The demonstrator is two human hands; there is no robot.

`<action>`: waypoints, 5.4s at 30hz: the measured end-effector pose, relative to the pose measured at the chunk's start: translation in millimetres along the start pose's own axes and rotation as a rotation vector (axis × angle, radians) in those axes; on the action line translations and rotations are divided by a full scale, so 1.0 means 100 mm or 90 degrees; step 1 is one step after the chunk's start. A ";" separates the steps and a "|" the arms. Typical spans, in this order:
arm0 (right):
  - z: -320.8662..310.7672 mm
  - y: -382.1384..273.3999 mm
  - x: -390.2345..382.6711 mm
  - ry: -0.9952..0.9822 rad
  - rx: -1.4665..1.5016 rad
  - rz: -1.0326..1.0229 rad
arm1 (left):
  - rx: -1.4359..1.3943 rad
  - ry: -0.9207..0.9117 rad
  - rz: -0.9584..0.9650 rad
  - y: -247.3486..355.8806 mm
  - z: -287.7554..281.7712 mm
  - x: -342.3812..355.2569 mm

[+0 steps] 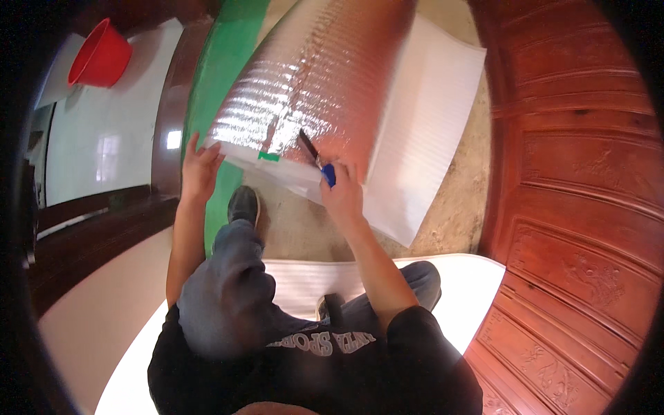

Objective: The recorder installs insulation foam and reflective foil onto a ceiling or underside of a cabinet, using tape and a utility knife.

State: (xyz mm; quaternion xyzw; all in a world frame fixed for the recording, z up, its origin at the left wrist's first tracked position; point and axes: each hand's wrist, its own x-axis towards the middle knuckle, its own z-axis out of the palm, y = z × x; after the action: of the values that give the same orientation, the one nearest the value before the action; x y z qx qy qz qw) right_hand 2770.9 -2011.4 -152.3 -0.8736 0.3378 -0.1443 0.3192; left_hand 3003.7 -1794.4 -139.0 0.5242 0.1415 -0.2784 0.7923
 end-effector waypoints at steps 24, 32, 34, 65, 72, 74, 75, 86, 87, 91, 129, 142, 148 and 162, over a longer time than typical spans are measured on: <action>-0.50 -0.83 0.55 0.034 0.034 -0.026 | 0.717 -0.303 0.640 -0.25 0.77 -0.14; -0.60 -0.84 0.60 0.016 0.076 -0.213 | 0.625 -0.209 0.614 -0.06 0.80 -0.13; -0.44 -0.83 0.46 0.011 -0.019 -0.220 | 0.522 -0.187 0.578 -0.09 0.82 -0.09; -0.75 -0.95 -0.83 -0.244 0.951 0.473 | -0.105 -0.303 -0.312 -0.80 1.05 -0.50; -0.66 -1.16 -0.89 -0.376 1.086 0.658 | -0.261 -0.390 -0.385 -0.78 1.04 -0.49; -0.65 -1.15 -0.90 -0.375 1.124 0.657 | -0.236 -0.379 -0.377 -0.77 1.04 -0.49; -0.64 -1.13 -0.91 -0.378 1.160 0.654 | -0.213 -0.366 -0.367 -0.77 1.04 -0.49; -0.63 -1.17 -0.75 -0.444 1.119 0.664 | -0.234 -0.412 -0.375 -0.84 1.04 -0.43; -0.61 -1.18 -0.71 -0.437 1.094 0.669 | -0.234 -0.414 -0.367 -0.84 1.06 -0.43; -0.51 -1.15 -0.66 -0.412 1.079 0.638 | -0.204 -0.445 -0.361 -0.80 1.12 -0.47; -0.42 -1.20 -0.44 -0.321 0.923 0.541 | -0.107 -0.375 -0.472 -0.79 0.99 -0.41; -0.49 -1.15 -0.31 -0.328 0.930 0.545 | -0.105 -0.426 -0.468 -0.66 1.00 -0.51; -0.58 -1.25 -0.47 -0.344 0.965 0.517 | -0.084 -0.260 -0.413 -0.67 1.18 -0.60; -0.45 -1.06 0.00 -0.286 0.926 0.480 | -0.032 -0.333 -0.479 -0.65 0.98 -0.54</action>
State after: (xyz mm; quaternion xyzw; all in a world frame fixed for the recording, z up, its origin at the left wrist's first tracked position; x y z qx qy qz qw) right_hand 2802.9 -1972.2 -48.7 -0.2873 0.3583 -0.0328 0.8877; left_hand 2915.4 -1886.7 -120.2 0.3292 0.1243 -0.6662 0.6575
